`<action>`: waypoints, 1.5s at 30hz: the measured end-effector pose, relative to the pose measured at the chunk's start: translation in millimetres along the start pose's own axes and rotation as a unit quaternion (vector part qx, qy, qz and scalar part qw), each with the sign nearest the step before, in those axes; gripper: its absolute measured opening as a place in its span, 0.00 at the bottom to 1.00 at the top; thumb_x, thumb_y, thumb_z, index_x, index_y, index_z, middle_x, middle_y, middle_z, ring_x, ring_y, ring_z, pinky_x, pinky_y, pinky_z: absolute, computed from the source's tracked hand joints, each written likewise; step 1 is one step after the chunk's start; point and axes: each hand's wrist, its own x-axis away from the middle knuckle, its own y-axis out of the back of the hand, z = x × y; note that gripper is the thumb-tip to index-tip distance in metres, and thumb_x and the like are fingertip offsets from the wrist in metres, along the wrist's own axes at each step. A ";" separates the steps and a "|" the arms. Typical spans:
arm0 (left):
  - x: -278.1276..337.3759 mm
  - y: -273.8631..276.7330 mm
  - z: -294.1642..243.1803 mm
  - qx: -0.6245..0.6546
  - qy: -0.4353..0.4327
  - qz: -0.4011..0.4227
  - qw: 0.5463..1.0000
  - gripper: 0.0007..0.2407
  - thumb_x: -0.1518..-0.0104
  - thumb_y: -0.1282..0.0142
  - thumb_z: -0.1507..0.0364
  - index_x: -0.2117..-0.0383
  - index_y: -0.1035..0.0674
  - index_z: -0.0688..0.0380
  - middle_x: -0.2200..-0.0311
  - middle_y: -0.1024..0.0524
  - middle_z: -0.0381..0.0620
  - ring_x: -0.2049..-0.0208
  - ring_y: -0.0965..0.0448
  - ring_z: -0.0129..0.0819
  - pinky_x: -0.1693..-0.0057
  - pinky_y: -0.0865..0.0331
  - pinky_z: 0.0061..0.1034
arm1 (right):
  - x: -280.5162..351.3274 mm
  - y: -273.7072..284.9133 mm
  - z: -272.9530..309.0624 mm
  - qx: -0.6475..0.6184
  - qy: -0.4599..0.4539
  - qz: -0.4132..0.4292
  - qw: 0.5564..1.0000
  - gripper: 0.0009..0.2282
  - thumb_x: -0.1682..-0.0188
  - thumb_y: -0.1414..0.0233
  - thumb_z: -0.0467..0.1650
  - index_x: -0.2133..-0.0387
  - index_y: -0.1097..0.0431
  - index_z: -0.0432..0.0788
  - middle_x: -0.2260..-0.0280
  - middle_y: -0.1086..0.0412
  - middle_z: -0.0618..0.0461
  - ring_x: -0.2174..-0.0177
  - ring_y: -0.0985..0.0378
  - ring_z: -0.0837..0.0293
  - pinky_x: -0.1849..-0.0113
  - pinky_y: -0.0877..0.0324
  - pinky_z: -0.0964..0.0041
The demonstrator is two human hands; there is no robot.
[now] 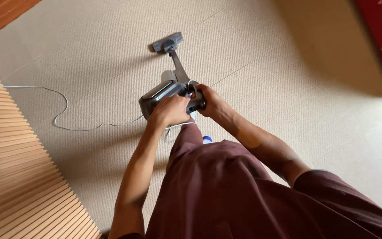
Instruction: The person uses a corded stick vacuum to clean a light-colored carpeted floor. They move the vacuum back and forth across the room, navigating around furniture and a red patterned rug.
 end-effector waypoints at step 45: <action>-214.6 -13.0 -48.9 0.020 -0.036 -0.010 0.999 0.13 0.50 0.49 0.68 0.63 0.19 0.62 0.65 0.16 0.59 0.56 0.16 0.56 0.48 0.24 0.50 | -25.4 35.2 175.9 0.077 0.072 -0.036 0.994 0.11 0.49 0.43 0.31 0.68 0.37 0.35 0.78 0.31 0.45 0.80 0.22 0.56 0.79 0.25 0.65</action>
